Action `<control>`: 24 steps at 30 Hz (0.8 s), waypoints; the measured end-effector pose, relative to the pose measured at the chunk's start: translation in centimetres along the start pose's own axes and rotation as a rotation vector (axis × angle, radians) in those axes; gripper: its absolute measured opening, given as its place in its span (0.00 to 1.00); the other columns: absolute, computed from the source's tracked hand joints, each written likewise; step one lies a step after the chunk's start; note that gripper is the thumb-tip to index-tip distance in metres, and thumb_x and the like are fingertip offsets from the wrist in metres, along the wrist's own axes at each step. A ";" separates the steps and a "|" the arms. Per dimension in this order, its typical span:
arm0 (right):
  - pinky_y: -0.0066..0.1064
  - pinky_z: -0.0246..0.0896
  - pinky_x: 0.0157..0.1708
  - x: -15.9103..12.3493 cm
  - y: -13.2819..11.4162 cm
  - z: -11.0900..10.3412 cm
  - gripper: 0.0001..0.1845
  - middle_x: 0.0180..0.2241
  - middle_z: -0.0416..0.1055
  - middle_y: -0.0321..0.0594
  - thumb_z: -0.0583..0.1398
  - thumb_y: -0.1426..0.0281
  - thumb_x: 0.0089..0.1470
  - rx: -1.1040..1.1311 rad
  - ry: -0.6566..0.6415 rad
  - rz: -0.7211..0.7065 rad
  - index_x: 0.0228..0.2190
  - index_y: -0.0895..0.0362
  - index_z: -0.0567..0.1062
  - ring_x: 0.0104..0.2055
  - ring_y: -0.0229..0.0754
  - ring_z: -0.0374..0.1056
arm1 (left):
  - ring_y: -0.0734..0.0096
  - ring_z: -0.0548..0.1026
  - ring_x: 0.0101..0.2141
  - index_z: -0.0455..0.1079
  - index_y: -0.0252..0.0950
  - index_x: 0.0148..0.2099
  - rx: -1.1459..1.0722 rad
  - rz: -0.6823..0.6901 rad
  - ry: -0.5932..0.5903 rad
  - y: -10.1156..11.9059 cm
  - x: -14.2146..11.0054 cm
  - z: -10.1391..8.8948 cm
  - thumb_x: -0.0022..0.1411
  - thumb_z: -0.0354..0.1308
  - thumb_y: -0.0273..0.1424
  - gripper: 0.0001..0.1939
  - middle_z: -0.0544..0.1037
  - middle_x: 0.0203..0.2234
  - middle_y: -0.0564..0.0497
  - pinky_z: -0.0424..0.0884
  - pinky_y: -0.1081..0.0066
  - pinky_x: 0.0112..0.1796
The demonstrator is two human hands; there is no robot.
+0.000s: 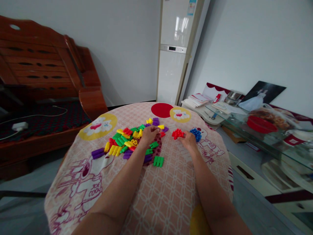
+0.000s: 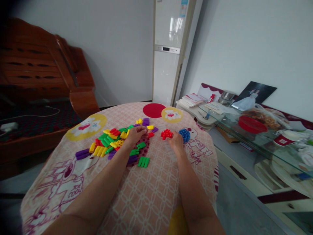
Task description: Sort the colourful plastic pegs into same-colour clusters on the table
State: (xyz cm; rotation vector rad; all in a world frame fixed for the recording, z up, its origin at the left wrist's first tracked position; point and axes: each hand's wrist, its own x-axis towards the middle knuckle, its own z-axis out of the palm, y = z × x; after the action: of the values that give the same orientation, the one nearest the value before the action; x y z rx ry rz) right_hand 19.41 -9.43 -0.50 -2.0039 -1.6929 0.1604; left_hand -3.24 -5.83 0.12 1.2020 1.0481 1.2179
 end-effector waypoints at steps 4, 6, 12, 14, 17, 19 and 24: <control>0.31 0.63 0.40 0.0 0.3 0.1 0.18 0.35 0.78 0.45 0.64 0.63 0.48 0.011 0.011 -0.016 0.40 0.59 0.78 0.39 0.45 0.73 | 0.71 0.74 0.25 0.74 0.34 0.33 0.268 0.093 0.034 0.8 0.4 -1.4 0.49 0.60 0.27 0.06 0.77 0.23 0.52 0.73 0.71 0.31; 0.32 0.64 0.41 0.0 0.4 0.2 0.20 0.37 0.78 0.47 0.64 0.64 0.47 0.029 0.029 -0.024 0.42 0.60 0.78 0.40 0.47 0.73 | 0.70 0.74 0.25 0.76 0.34 0.34 0.461 0.159 0.031 1.5 0.4 -1.8 0.49 0.60 0.26 0.07 0.78 0.23 0.51 0.72 0.72 0.31; 0.33 0.63 0.46 -0.4 0.7 0.5 0.24 0.42 0.77 0.51 0.59 0.62 0.53 0.069 0.100 -0.037 0.48 0.64 0.75 0.44 0.47 0.73 | 0.63 0.77 0.37 0.77 0.36 0.37 0.821 0.384 -0.036 1.0 -0.4 -0.1 0.53 0.58 0.24 0.09 0.81 0.34 0.46 0.71 0.68 0.44; 0.33 0.63 0.47 -0.4 0.7 0.4 0.23 0.42 0.77 0.51 0.57 0.64 0.54 0.064 0.099 -0.054 0.48 0.64 0.75 0.44 0.47 0.73 | 0.61 0.76 0.42 0.76 0.36 0.37 0.859 0.434 -0.135 -0.1 -0.5 0.8 0.52 0.58 0.22 0.10 0.80 0.37 0.45 0.69 0.65 0.49; 0.33 0.64 0.47 -0.5 0.8 0.2 0.23 0.43 0.77 0.50 0.57 0.67 0.52 0.082 0.073 -0.050 0.49 0.63 0.75 0.44 0.47 0.73 | 0.59 0.75 0.44 0.75 0.35 0.34 0.896 0.467 -0.239 -1.4 -0.4 1.3 0.50 0.58 0.20 0.09 0.80 0.37 0.44 0.67 0.61 0.52; 0.33 0.65 0.46 -0.5 0.8 0.2 0.26 0.42 0.77 0.50 0.59 0.69 0.50 0.097 0.055 -0.026 0.51 0.64 0.74 0.44 0.47 0.73 | 0.60 0.75 0.44 0.75 0.35 0.33 0.902 0.473 -0.243 -1.9 -0.3 1.2 0.50 0.57 0.19 0.09 0.79 0.37 0.45 0.67 0.61 0.53; 0.32 0.65 0.45 -0.3 0.9 0.3 0.28 0.42 0.78 0.49 0.60 0.71 0.48 0.112 0.025 -0.026 0.52 0.64 0.73 0.43 0.47 0.74 | 0.63 0.76 0.40 0.73 0.36 0.33 0.900 0.436 -0.157 -1.7 -0.3 0.8 0.48 0.54 0.17 0.13 0.80 0.34 0.47 0.69 0.66 0.48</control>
State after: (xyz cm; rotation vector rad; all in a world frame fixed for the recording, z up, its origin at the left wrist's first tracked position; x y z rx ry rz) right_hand 19.99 -9.75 -1.21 -1.8940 -1.6563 0.2148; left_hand -2.32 -6.09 -1.55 2.2734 1.3013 0.9389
